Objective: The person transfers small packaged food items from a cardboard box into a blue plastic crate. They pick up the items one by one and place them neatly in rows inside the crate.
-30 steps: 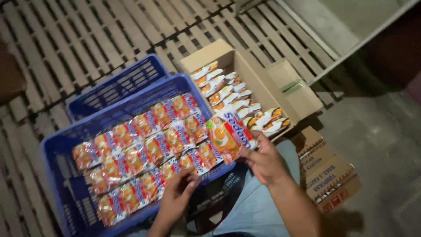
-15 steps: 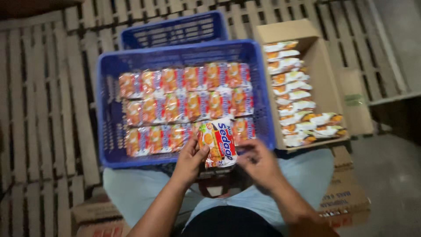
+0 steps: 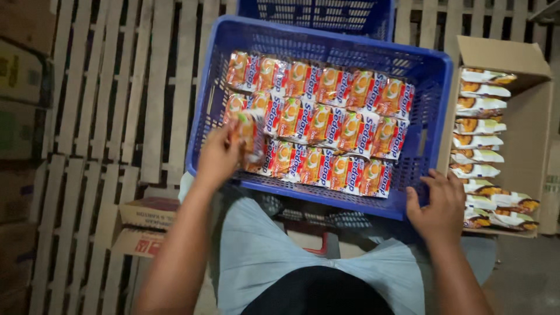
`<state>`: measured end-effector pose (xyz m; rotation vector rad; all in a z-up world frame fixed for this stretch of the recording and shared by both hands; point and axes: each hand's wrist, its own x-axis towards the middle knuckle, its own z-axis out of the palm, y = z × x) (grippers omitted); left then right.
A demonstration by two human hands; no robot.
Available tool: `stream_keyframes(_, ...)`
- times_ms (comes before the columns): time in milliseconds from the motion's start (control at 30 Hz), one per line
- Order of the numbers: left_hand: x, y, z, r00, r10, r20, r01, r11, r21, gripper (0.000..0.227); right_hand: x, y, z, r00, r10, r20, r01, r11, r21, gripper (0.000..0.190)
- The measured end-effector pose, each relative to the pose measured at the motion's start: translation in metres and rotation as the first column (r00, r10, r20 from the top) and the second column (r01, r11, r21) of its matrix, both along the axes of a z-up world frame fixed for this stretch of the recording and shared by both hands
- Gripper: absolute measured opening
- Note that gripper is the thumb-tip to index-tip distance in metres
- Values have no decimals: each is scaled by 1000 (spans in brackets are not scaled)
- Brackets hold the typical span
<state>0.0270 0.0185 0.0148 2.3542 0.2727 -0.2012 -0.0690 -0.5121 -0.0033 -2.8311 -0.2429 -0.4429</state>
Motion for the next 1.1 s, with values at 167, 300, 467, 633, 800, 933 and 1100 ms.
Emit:
stream_keyframes(167,59,17,11,994,-110,28,101,970,220,59,0,2,-2,999,-29,-16,29,1000,-1,30)
stream_keyframes(300,98,25,-32,977,-199,-78,213,878,428,48,2,2,1,999,-23,-39,23,1000,-4,31)
stream_keyframes(467,113,17,-70,982,-140,-125,185,839,512,38,2,2,2,1000,3,-20,-3,1000,-4,28)
stream_keyframes(633,101,14,-89,888,-385,252,24,585,810,86,4,2,3,998,61,4,-61,998,-3,24)
stream_keyframes(800,84,1,-92,929,-364,-70,291,600,745,67,3,2,1,999,36,-10,-36,999,-23,22)
stream_keyframes(933,75,10,-145,920,-389,46,180,524,832,52,5,4,3,998,64,6,-64,998,-28,22)
stream_keyframes(1100,89,12,-160,922,-381,66,203,622,756,49,4,4,5,998,60,-12,-61,997,-51,19)
